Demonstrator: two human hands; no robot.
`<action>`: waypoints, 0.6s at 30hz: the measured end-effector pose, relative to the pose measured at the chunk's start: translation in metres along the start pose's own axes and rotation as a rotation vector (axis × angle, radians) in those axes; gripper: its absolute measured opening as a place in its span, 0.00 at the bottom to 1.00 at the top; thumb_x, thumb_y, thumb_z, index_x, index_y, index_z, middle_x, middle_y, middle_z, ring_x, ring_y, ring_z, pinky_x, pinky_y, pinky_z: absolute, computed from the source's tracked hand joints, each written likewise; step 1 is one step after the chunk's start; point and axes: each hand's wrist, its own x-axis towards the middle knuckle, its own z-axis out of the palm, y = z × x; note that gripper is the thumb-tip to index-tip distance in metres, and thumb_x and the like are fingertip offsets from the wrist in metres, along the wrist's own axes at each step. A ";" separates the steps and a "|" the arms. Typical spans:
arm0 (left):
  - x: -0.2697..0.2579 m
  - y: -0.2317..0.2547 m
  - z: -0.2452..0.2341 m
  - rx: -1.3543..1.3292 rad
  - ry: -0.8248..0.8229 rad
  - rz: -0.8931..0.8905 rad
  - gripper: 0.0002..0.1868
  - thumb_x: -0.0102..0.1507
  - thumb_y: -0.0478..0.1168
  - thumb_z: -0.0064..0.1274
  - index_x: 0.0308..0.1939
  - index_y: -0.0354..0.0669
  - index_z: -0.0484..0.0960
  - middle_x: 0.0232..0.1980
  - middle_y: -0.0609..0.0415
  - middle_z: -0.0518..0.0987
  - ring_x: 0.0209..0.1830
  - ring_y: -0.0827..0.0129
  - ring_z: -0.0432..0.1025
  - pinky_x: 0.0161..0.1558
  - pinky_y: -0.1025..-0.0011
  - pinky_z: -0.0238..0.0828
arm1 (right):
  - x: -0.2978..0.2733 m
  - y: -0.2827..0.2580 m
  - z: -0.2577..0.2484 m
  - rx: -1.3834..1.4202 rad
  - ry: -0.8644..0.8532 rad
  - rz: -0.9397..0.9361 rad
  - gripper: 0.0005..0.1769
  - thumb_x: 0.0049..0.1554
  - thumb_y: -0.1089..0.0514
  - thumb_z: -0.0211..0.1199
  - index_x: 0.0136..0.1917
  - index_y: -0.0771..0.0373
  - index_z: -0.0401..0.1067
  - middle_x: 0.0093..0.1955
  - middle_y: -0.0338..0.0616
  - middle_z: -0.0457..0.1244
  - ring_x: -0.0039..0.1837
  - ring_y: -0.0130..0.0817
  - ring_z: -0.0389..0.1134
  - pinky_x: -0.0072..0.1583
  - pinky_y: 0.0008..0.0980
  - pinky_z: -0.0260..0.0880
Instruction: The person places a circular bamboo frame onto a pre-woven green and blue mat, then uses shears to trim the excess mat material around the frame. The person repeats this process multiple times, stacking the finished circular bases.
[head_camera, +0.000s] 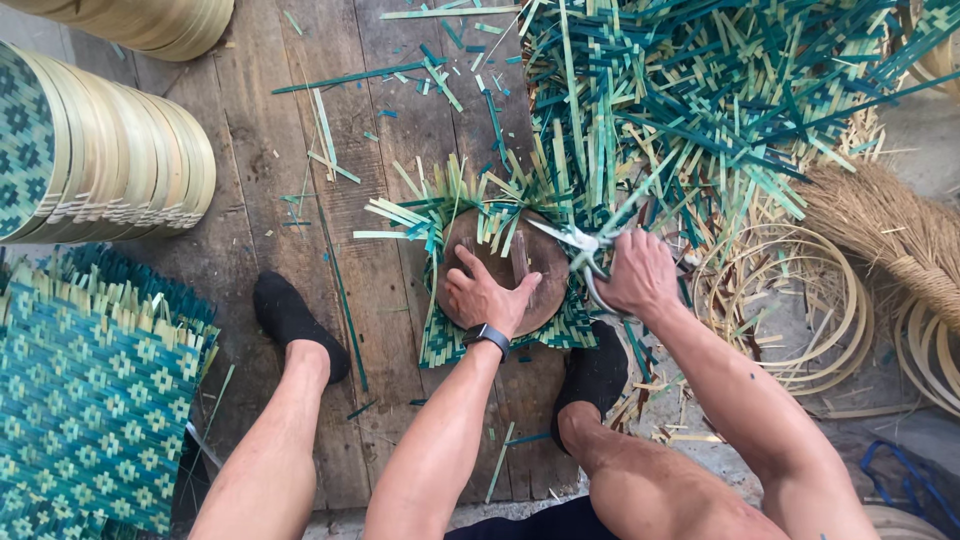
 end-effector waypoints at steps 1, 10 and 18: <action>0.000 -0.001 -0.001 -0.009 0.001 0.002 0.72 0.43 0.71 0.70 0.78 0.37 0.50 0.55 0.36 0.66 0.56 0.41 0.64 0.57 0.48 0.64 | 0.005 0.001 0.002 -0.030 -0.006 -0.001 0.34 0.53 0.36 0.63 0.53 0.72 0.70 0.47 0.56 0.64 0.48 0.46 0.68 0.50 0.42 0.71; -0.001 -0.010 -0.002 0.011 -0.003 0.117 0.73 0.41 0.67 0.73 0.78 0.39 0.48 0.55 0.36 0.66 0.57 0.39 0.64 0.58 0.47 0.63 | 0.013 0.017 -0.008 -0.124 -0.045 -0.011 0.34 0.54 0.36 0.63 0.54 0.71 0.70 0.50 0.56 0.64 0.52 0.46 0.67 0.52 0.43 0.70; -0.001 -0.013 -0.005 -0.021 -0.088 0.148 0.72 0.43 0.66 0.72 0.78 0.38 0.47 0.57 0.35 0.63 0.60 0.36 0.62 0.60 0.45 0.61 | 0.012 0.026 0.007 -0.090 -0.079 -0.053 0.30 0.56 0.42 0.64 0.58 0.71 0.70 0.51 0.52 0.62 0.54 0.41 0.64 0.58 0.39 0.67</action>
